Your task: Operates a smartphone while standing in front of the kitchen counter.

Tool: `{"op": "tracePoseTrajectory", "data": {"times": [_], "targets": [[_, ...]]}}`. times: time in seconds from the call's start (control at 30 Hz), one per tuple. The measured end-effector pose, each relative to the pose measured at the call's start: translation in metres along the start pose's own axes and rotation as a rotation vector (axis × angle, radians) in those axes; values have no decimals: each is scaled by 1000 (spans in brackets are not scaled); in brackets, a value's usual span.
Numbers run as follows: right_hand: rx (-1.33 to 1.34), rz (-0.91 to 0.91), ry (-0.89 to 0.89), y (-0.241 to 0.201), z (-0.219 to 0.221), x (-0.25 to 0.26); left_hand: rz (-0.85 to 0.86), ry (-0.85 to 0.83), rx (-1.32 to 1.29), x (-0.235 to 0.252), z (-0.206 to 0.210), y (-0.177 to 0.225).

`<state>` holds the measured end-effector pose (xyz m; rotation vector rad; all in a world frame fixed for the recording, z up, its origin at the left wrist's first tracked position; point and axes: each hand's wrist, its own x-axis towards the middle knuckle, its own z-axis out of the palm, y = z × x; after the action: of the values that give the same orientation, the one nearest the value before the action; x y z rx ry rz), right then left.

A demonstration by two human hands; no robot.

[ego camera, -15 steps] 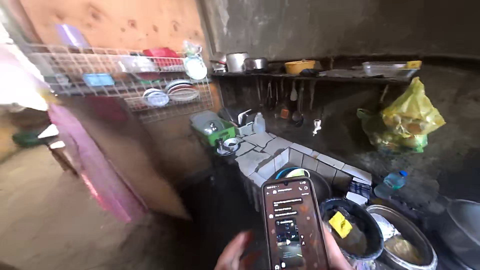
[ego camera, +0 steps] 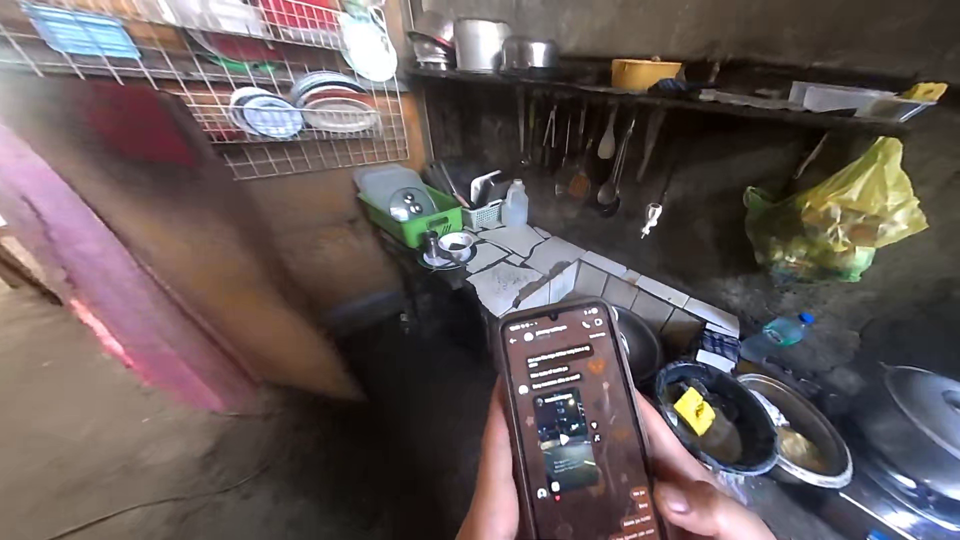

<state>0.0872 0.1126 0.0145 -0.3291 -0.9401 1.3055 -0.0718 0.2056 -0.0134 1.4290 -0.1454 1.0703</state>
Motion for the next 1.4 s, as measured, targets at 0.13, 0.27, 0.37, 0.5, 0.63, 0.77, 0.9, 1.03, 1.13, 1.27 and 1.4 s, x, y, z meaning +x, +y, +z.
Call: {"op": "tracePoseTrajectory", "data": {"times": [0.13,0.27,0.37,0.5,0.63,0.77,0.9,1.03,1.13,1.27,1.4], "targets": [[-142,-27,52,8,2,3,17,139,-206,8,-7,-2],[-308,-7,166,21,6,-3,-6,355,-235,10,-18,-4],[-392,7,252,30,9,-6,-42,538,-143,11,-24,-2],[-742,-64,242,35,6,-7,-62,680,-37,18,-31,-2],[-797,-71,269,36,7,-6,-64,677,-45,15,-36,-2],[-558,-22,298,30,10,-6,-14,490,-109,7,-41,-4],[-484,-53,385,30,15,-4,-2,335,-93,6,-37,-3],[-493,-98,347,30,12,-5,-39,227,88,8,-33,-1],[-480,-109,386,23,7,-8,-116,-24,207,9,-38,1],[-476,-108,439,13,4,-12,-118,-232,29,11,-35,-11],[-447,-129,443,13,5,-13,-114,-188,-41,15,-28,-14]]}}
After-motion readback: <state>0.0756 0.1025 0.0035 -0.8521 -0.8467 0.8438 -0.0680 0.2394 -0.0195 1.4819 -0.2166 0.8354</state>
